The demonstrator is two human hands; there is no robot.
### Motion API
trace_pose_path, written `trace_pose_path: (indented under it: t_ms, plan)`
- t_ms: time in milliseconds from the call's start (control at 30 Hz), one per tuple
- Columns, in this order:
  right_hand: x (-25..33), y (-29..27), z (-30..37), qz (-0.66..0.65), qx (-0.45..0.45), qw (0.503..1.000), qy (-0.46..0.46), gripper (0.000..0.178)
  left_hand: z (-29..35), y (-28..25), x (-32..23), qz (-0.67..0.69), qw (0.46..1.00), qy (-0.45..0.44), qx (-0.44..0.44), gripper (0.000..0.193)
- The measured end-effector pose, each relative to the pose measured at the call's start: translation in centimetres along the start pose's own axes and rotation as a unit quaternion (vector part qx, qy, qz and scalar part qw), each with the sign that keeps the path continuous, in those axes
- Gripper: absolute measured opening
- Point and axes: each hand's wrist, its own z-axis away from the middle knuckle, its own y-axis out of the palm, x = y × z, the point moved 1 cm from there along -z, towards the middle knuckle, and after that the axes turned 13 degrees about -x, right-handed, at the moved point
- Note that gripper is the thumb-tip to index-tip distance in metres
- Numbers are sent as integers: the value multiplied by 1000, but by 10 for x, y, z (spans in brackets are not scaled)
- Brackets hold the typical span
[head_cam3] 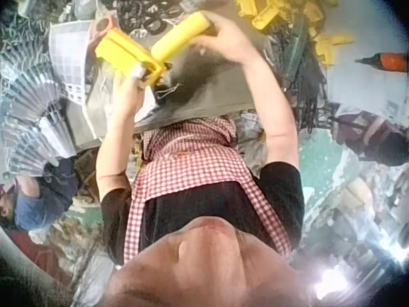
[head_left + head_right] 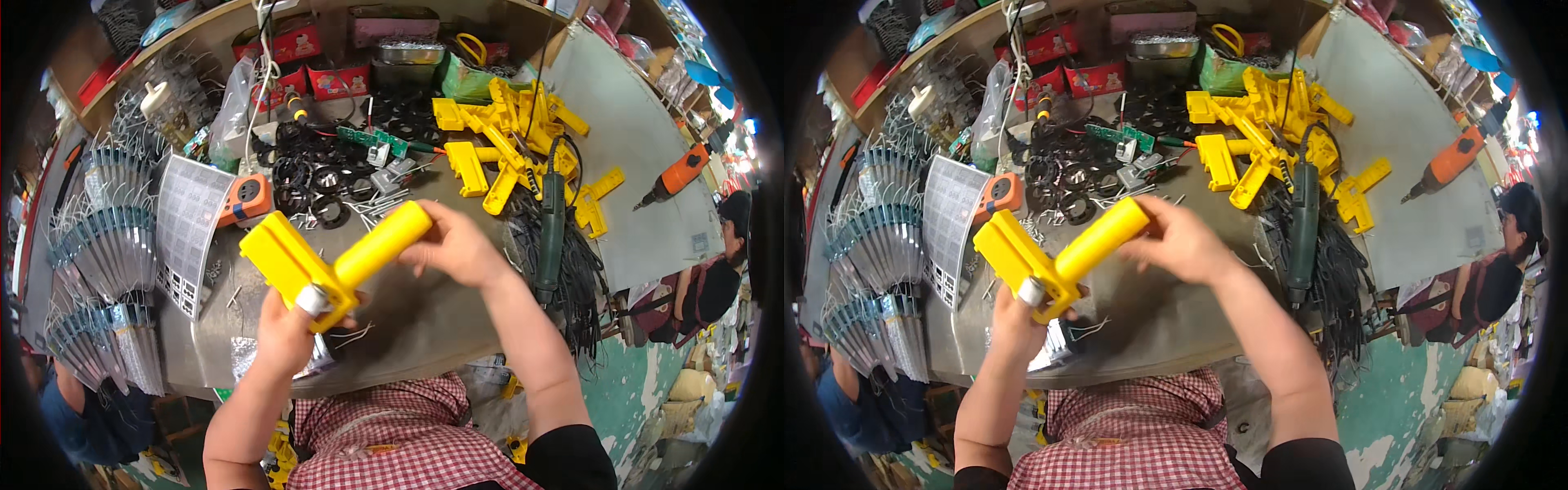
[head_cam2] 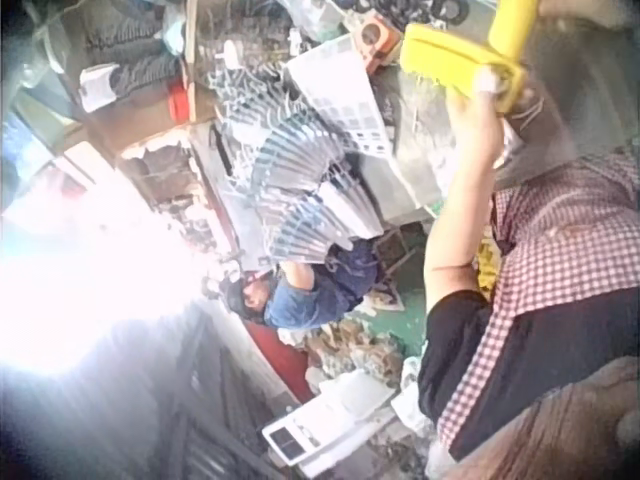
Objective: Assembling the internal circuitry and outer casing of a handheld electronic device using a screwdriver and soldering iron.
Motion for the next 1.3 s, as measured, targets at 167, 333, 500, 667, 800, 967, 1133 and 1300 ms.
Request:
trace_pose_path:
  t_ms: [167,333,500,667,800,967,1133,1300]
  plan:
    - [-69,-40,-29,614,-83,736,-273,22,13,-50,-4,44,990,33,-132,41]
    - [-55,-31,-35,573,-111,790,-187,16,21,-76,15,79,980,54,-172,47]
    - [-74,33,-28,625,-87,759,-162,23,13,-82,26,80,979,41,-181,47]
    - [-23,37,-6,602,-187,736,-249,29,13,-78,28,104,978,23,-180,46]
    - [9,99,7,507,-3,743,-437,23,17,-77,29,97,990,-46,-88,53]
    - [12,108,9,494,111,747,-431,25,19,-85,8,-42,998,-43,26,55]
    - [20,114,18,343,84,869,-347,30,18,-70,23,51,998,-18,-24,52]
    - [12,111,37,-24,2,984,-179,17,16,-39,25,247,967,-45,38,53]
